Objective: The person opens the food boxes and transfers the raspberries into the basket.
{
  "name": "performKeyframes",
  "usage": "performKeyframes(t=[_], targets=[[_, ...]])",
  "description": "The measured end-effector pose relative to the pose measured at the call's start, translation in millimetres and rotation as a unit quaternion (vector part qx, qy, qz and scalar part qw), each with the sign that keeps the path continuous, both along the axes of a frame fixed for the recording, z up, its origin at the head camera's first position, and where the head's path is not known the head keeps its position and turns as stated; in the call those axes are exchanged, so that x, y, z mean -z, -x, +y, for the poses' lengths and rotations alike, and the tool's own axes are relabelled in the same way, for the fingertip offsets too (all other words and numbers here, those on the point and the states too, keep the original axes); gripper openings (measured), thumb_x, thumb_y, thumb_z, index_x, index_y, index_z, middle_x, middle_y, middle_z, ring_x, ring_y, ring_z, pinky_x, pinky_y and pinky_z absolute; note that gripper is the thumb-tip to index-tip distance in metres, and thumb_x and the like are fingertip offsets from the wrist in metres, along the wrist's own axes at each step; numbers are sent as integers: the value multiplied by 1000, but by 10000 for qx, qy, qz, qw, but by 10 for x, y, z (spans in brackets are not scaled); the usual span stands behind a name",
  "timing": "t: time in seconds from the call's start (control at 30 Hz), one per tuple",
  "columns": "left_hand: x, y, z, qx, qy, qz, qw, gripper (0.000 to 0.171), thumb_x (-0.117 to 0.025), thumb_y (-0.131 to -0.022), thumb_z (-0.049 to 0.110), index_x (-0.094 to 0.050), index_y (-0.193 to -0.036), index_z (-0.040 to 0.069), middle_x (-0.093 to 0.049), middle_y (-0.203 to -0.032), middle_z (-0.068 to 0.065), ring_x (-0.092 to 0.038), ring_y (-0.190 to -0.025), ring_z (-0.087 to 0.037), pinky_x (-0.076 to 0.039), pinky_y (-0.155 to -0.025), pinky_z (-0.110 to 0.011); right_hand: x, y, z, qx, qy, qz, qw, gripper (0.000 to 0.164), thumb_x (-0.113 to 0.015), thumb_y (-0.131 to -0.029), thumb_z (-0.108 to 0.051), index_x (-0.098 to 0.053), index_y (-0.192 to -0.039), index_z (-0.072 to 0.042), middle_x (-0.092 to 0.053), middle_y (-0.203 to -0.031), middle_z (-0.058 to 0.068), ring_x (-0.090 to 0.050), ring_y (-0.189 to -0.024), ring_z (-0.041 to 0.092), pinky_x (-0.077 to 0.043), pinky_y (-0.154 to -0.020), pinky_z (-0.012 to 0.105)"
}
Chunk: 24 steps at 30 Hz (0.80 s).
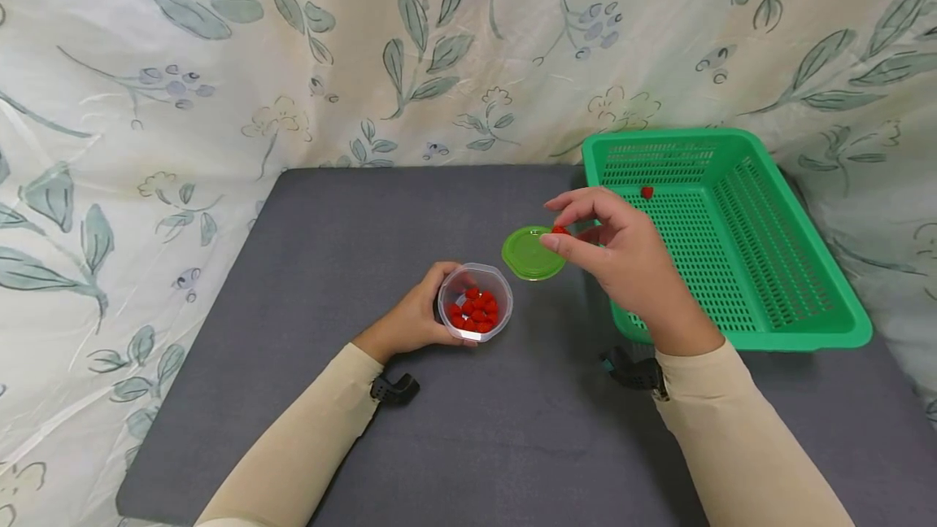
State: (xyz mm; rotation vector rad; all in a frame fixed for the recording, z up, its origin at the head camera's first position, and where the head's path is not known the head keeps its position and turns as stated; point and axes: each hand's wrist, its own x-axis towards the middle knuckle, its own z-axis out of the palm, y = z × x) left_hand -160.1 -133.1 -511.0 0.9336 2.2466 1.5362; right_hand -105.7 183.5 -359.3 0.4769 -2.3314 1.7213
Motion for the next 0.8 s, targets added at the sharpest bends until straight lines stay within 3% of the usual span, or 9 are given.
performKeyframes(t=[0.37, 0.5, 0.8], targets=[[25, -31, 16, -58, 57, 28, 10000, 97, -104, -76, 19, -43, -152, 16, -59, -143, 2, -55, -131, -11, -44, -114, -35, -84, 114, 286, 507, -283, -103, 9983, 16, -80, -99, -2, -69, -108, 4, -69, -131, 7, -62, -121, 23, -56, -83, 21], [40, -29, 17, -57, 43, 28, 10000, 97, -104, -76, 19, -43, -152, 14, -59, -143, 0, -55, -131, -12, -44, -114, -35, -113, 193, 383, 653, -413, -266, 9967, 18, -81, -100, -7, -69, -109, 3, -69, -133, 5, -65, -116, 21, -56, -79, 21], [72, -28, 23, -50, 6, 38, 10000, 99, -105, -76, 19, -43, -153, 13, -59, -143, -2, -55, -132, -15, -45, -114, -37, -87, 362, 640, 705, -336, -597, 9952, 27, -80, -103, -20, -70, -116, 2, -68, -135, 4, -59, -126, 19, -48, -85, 22]])
